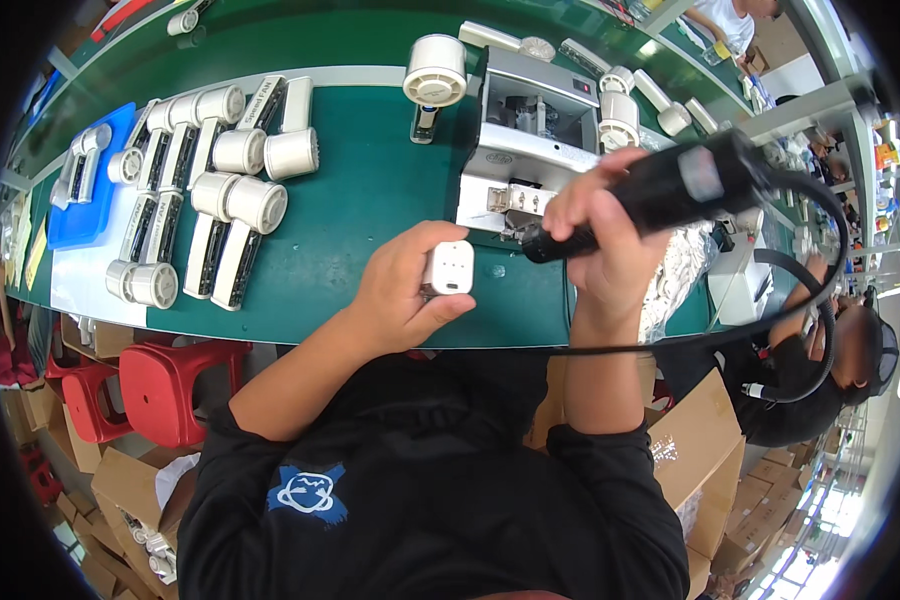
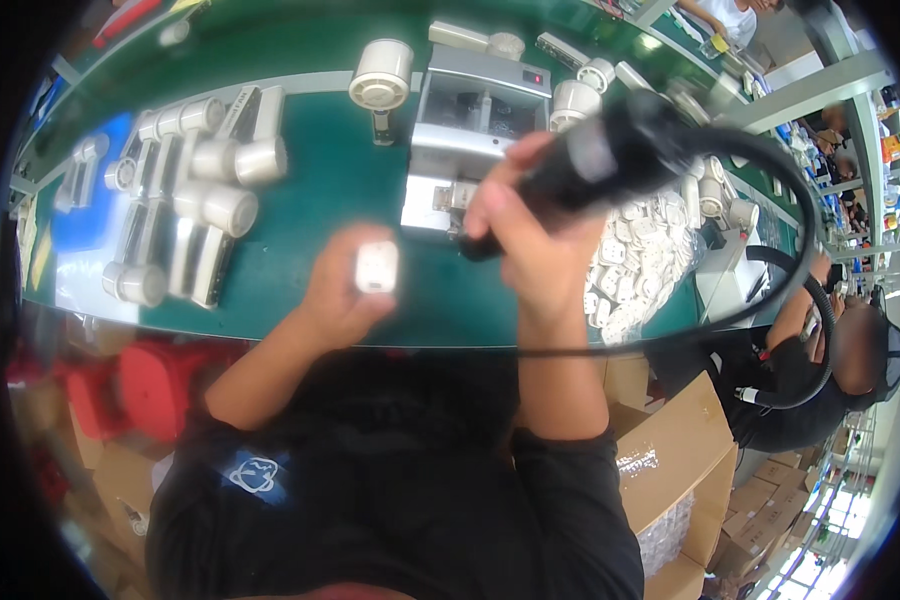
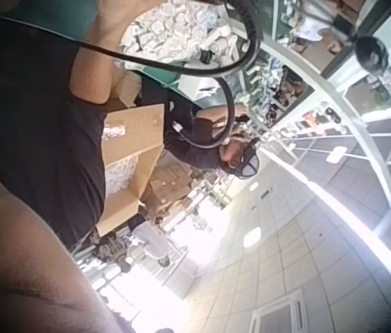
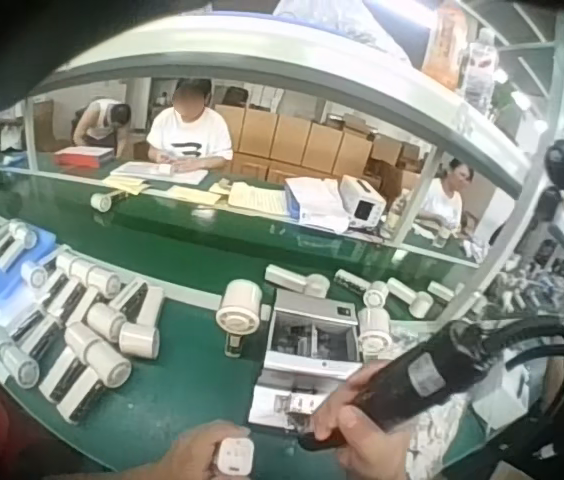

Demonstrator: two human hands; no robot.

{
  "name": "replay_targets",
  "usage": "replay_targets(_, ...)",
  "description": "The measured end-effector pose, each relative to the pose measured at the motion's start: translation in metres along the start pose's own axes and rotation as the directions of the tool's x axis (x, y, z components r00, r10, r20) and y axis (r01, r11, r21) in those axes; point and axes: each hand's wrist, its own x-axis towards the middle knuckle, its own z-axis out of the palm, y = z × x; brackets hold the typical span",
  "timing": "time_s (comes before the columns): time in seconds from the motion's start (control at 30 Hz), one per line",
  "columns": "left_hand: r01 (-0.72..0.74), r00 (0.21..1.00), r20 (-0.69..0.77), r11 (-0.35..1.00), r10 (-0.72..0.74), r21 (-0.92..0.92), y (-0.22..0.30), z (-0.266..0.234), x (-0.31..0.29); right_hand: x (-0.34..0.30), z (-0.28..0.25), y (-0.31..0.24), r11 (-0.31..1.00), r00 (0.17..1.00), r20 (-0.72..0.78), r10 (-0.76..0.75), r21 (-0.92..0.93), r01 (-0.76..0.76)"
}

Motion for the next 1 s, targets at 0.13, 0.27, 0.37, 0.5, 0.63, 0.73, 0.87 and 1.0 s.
replay_targets(0.13,0.022,0.999,0.037,0.999,-0.023,0.034,0.005,-0.001,0.004,0.001,0.019,-0.040,0.961,0.962,0.165,-0.217,0.209,0.181)
replay_targets(0.27,0.023,0.999,0.048,0.999,-0.025,0.047,0.005,0.001,0.004,0.010,0.040,-0.050,0.914,0.920,0.282,-0.272,0.374,0.155)
replay_targets(0.37,0.002,0.999,0.044,1.000,-0.003,0.028,0.000,0.001,0.004,0.010,0.044,-0.041,0.954,0.929,0.318,-0.190,0.284,0.098)
replay_targets(0.5,-0.005,0.997,0.077,1.000,0.006,-0.006,0.003,0.001,0.007,0.013,0.041,-0.036,0.942,0.916,0.340,-0.211,0.322,0.097)
replay_targets(0.63,-0.050,0.997,0.056,0.997,0.047,0.053,0.005,0.003,0.011,0.014,0.040,-0.038,0.952,0.919,0.352,-0.178,0.298,0.070)
replay_targets(0.73,0.031,0.991,0.131,0.999,-0.026,-0.032,-0.002,0.004,0.005,0.014,0.033,-0.032,0.936,0.876,0.414,-0.247,0.336,0.105)
replay_targets(0.87,0.034,0.991,0.133,0.999,-0.032,-0.012,0.000,0.001,0.005,0.015,0.025,-0.039,0.938,0.940,0.187,-0.286,0.256,0.235)
replay_targets(1.0,0.059,0.997,0.052,0.997,-0.057,-0.049,0.001,0.000,0.003,0.024,-0.002,-0.004,0.986,0.986,0.043,-0.162,-0.028,0.163)
